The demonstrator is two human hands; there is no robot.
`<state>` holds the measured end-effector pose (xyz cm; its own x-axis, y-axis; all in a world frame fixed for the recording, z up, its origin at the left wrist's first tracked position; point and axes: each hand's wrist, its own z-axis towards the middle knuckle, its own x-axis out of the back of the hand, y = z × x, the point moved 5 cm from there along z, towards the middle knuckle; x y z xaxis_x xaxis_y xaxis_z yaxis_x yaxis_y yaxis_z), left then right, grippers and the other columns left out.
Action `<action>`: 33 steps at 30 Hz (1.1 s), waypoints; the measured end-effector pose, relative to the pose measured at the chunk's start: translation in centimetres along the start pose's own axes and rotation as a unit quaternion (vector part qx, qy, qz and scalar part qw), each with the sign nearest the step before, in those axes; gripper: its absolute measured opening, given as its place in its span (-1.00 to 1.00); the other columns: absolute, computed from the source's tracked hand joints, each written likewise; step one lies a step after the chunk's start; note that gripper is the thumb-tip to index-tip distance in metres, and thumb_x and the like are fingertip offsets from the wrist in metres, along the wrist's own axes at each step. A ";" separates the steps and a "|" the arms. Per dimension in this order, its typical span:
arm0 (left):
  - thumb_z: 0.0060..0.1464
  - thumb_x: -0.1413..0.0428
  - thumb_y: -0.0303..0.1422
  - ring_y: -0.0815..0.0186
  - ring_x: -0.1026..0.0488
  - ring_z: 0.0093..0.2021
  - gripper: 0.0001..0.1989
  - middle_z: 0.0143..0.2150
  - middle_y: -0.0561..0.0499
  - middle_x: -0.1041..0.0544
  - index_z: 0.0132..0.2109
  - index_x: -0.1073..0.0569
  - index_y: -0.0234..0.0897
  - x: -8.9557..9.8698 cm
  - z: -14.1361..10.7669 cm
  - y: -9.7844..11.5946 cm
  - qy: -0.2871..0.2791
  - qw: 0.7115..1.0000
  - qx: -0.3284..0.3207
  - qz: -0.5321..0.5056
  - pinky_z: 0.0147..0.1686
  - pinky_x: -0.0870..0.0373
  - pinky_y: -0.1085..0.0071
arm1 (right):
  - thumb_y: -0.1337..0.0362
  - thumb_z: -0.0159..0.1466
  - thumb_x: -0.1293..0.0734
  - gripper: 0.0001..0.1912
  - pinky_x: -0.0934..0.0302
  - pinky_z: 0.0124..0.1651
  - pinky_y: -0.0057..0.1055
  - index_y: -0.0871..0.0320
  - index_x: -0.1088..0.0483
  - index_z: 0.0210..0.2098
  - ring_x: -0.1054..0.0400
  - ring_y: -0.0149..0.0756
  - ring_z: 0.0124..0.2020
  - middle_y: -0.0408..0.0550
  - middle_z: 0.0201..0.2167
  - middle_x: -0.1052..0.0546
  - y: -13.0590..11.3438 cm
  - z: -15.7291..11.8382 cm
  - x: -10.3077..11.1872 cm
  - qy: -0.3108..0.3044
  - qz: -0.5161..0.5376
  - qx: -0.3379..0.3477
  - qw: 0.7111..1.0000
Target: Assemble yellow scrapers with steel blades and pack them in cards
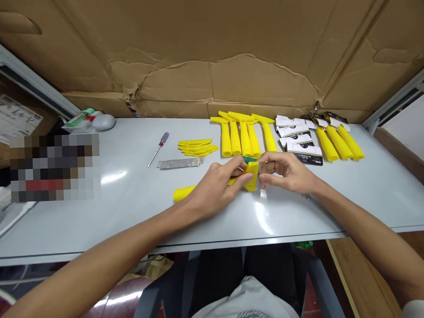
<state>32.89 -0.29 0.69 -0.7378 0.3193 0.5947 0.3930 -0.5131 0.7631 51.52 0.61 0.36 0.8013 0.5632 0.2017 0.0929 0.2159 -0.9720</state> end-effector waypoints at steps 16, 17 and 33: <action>0.41 -0.14 -0.27 0.39 -0.50 -0.45 -0.80 -0.39 0.10 -0.57 -0.22 -0.37 -0.23 2.4 -0.1 1.3 0.129 0.968 -0.164 0.141 -0.42 -0.40 0.46 | 0.19 0.38 -0.43 -0.84 -0.25 -0.31 -0.35 0.14 -0.59 -0.23 -0.43 -0.35 -0.44 -0.09 -0.34 -0.65 -1.5 -0.4 4.0 0.106 -0.428 0.041 0.897; 0.40 -0.14 -0.30 0.37 -0.51 -0.44 -0.84 -0.37 0.07 -0.59 -0.19 -0.39 -0.24 2.5 -0.3 1.4 0.155 0.948 -0.208 0.184 -0.42 -0.42 0.44 | 0.20 0.38 -0.42 -0.85 -0.24 -0.27 -0.33 0.14 -0.60 -0.17 -0.43 -0.34 -0.42 -0.06 -0.26 -0.67 -1.4 -0.4 4.1 0.098 -0.475 0.036 0.874; 0.30 -0.16 -0.52 0.11 -0.72 -0.18 -0.91 -0.08 -0.30 -0.73 -0.06 -0.50 -0.40 0.7 -1.7 1.4 0.201 0.789 -0.469 0.342 -0.24 -0.74 0.20 | 0.28 0.36 -0.30 -0.70 -0.10 -0.36 -0.31 0.18 -0.52 0.04 -0.46 -0.23 -0.31 0.05 -0.04 -0.62 0.2 -0.1 3.1 0.114 -0.639 0.058 0.758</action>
<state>32.01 -2.11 1.76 -0.7174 -0.4704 0.5138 0.3352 -0.8797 -0.3374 54.09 2.34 0.77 0.1835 -0.3152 0.9311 0.8376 0.5459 0.0197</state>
